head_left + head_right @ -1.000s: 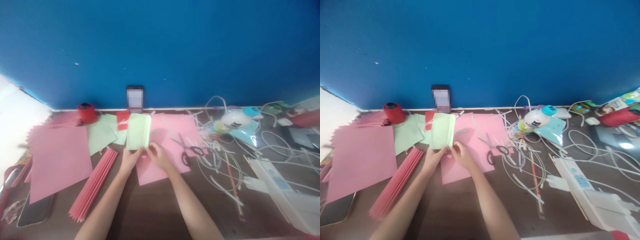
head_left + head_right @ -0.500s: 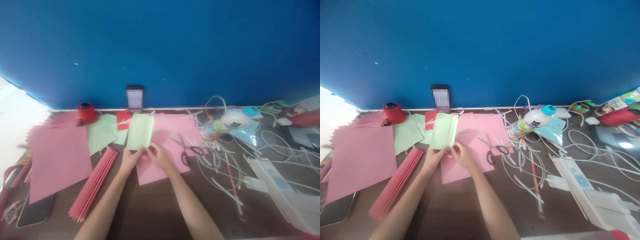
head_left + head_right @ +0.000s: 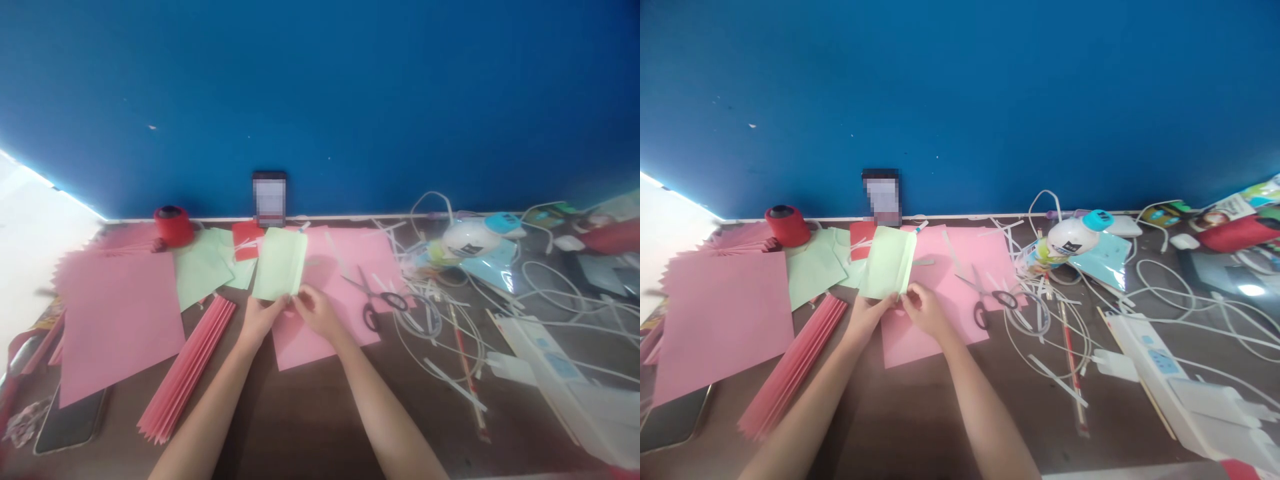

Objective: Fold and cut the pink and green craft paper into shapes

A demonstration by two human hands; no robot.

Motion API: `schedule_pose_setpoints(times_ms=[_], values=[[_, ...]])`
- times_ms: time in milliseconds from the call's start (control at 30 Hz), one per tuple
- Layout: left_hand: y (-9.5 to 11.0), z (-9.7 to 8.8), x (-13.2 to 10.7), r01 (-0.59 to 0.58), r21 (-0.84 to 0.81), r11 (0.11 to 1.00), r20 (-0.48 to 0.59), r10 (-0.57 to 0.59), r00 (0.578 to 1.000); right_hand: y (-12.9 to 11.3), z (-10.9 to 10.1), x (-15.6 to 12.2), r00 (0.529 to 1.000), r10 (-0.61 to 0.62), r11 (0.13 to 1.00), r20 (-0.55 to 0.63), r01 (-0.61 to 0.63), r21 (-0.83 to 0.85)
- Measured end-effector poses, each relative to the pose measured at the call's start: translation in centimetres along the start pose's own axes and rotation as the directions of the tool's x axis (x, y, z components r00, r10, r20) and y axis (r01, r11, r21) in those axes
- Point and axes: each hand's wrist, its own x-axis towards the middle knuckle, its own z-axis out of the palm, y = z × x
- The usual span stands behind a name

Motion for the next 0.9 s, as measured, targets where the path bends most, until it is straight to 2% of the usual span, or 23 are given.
schedule_pose_setpoints(times_ms=[200, 400, 467, 567, 667, 733, 800, 900], values=[[0.0, 0.0, 0.0, 0.000, 0.000, 1.000, -0.012, 0.000, 1.000, -0.2, -0.1, 0.1, 1.000, 0.001, 1.000, 0.006, -0.001, 0.011], [0.0, -0.1, -0.1, 0.004, 0.012, 1.000, 0.023, -0.004, 1.000, -0.1, -0.1, 0.0, 1.000, 0.004, 1.000, 0.005, -0.004, -0.004], [-0.1, -0.2, 0.0, 0.003, 0.018, 1.000, 0.000, -0.003, 1.000, 0.0, -0.1, 0.0, 1.000, -0.002, 1.000, 0.005, 0.002, -0.001], [-0.2, -0.5, 0.3, 0.035, -0.109, 0.993, -0.019, -0.037, 0.999, 0.0, -0.2, 0.0, 1.000, -0.007, 1.000, 0.004, 0.007, 0.001], [-0.1, -1.1, 0.7, 0.094, -0.288, 0.953, 0.024, -0.091, 0.996, 0.1, -0.3, 0.0, 1.000, 0.005, 1.000, 0.013, -0.005, -0.009], [0.1, -1.7, 1.0, 0.116, -0.323, 0.939, 0.041, -0.108, 0.993, 0.2, -0.4, -0.1, 1.000, 0.006, 1.000, 0.023, -0.005, -0.003], [0.3, -2.1, 1.1, 0.101, -0.232, 0.967, 0.029, -0.096, 0.995, 0.2, -0.4, -0.1, 1.000, -0.002, 1.000, 0.024, 0.002, 0.009], [0.5, -2.3, 0.8, 0.007, 0.082, 0.997, -0.007, -0.006, 1.000, 0.3, -0.4, -0.1, 1.000, -0.005, 1.000, 0.025, 0.005, 0.017]])
